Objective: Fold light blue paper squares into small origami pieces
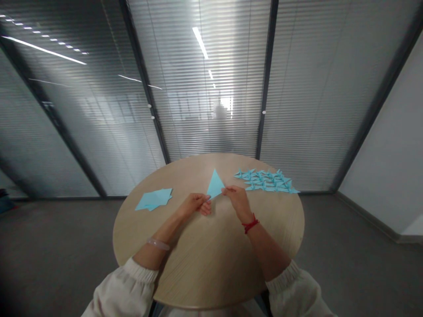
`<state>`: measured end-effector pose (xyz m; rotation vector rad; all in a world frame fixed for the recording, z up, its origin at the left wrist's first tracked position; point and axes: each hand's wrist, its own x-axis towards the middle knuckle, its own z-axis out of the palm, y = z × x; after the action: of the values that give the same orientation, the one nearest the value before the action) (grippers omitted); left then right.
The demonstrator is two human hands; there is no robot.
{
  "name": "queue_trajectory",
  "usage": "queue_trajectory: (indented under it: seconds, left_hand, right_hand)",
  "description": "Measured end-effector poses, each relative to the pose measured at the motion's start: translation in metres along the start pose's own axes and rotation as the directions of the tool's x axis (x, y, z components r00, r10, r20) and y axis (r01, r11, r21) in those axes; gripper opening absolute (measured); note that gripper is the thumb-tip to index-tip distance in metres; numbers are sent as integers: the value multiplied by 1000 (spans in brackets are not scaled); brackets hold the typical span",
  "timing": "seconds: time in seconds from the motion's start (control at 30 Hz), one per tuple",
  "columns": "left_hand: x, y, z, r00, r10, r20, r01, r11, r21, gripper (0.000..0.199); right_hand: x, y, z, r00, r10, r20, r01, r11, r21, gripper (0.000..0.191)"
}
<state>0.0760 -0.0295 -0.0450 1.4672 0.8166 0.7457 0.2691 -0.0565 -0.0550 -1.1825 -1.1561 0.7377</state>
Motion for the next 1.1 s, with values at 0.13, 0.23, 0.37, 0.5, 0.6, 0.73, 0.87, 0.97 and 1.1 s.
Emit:
queue_trajectory:
  seconds: [0.13,0.23,0.37,0.5,0.6,0.73,0.87,0.97,1.1]
  left_hand:
    - [-2,4,1,998,64,-21,-63,995,77,52]
    - [-2,3,2,994,102,-29,-98,988,116,52]
    - [-1,-1,3,996,92,20,-94,991,91,51]
    - [-1,-1,5,993,114,6,-114,992,47,47]
    - [0,0,5,992,123,-18,-122,992,45,47]
    - [0,3,6,994,103,-23,-102,994,33,52]
    - [-3,6,7,996,86,-11,-86,996,26,57]
    - [-4,9,6,984,173,-42,-166,978,125,52]
    - [-2,8,2,969,203,-142,-174,965,195,48]
  right_hand:
    - [0,0,0,1000,-17,10,17,1000,6,26]
    - [-1,0,0,1000,-21,6,20,1000,18,25]
    - [0,1,0,1000,-18,25,18,999,31,24]
    - [1,4,3,995,-13,95,9,999,44,25]
    - [-1,4,5,990,-10,141,0,998,68,27]
    - [-2,3,7,988,-16,151,3,996,85,29]
    - [-1,6,6,986,-36,162,28,998,55,29]
    - [1,8,4,983,-42,179,46,999,-20,28]
    - [2,8,2,981,-17,192,34,995,-88,27]
